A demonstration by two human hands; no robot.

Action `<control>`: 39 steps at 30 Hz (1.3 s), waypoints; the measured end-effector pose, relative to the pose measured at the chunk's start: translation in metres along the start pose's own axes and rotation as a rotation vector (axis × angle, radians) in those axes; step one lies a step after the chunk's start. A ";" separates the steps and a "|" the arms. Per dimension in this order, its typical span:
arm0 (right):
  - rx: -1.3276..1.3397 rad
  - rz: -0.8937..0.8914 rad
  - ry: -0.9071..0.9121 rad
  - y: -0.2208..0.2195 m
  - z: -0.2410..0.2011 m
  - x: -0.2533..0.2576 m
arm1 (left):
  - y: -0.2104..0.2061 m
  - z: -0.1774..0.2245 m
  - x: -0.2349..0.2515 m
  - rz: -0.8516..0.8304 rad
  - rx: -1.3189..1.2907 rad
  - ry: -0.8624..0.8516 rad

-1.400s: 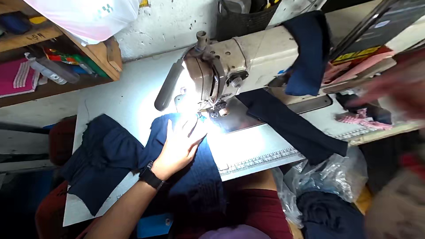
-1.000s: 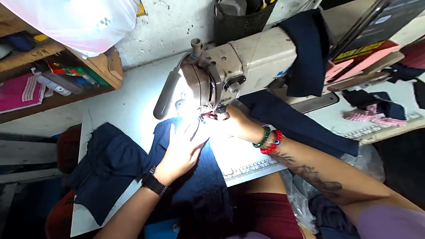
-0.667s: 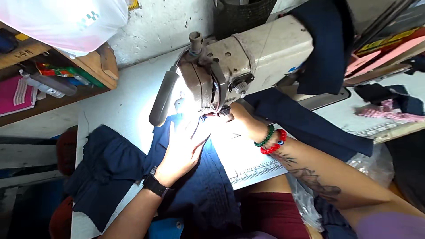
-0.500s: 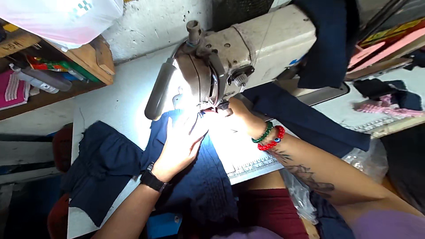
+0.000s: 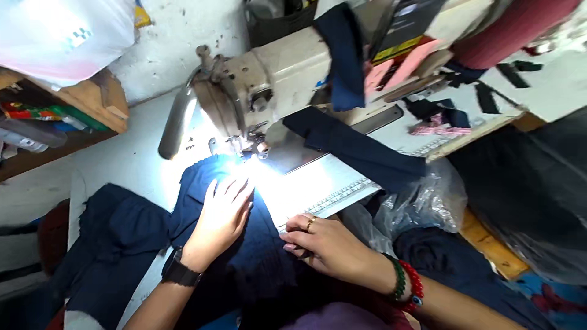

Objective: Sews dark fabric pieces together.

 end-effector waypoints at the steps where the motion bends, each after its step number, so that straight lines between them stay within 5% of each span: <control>1: 0.025 0.032 -0.027 0.006 0.002 -0.004 | 0.002 0.002 0.000 0.007 -0.001 0.007; 7: -0.020 0.319 -0.363 0.069 0.063 -0.046 | 0.013 0.034 0.019 0.098 -0.060 0.010; 12: -0.082 0.323 -0.598 0.107 0.118 -0.082 | 0.024 0.065 0.094 0.062 -0.253 0.012; 15: -0.064 0.305 -0.666 0.110 0.133 -0.094 | 0.015 0.063 0.155 0.149 -0.309 0.130; 18: -0.045 0.280 -0.729 0.105 0.139 -0.099 | 0.016 0.068 0.199 -0.086 -0.356 0.368; 22: -0.014 0.289 -0.738 0.100 0.145 -0.105 | 0.016 0.074 0.212 -0.171 -0.327 0.406; 31: -0.066 0.240 -0.541 0.123 0.148 -0.057 | 0.014 0.068 0.197 -0.026 -0.595 0.292; 39: -0.080 0.078 -0.480 0.121 0.155 -0.010 | 0.015 0.075 0.198 -0.156 -0.381 0.409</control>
Point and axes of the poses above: each hand's wrist, its own x-axis towards the middle knuckle, its own y-axis out of the back of the hand, z = x × y, the point moved 1 cm from there along x, towards the middle knuckle, and after that the axes turned 15 degrees about -z, right-handed, at the moved point
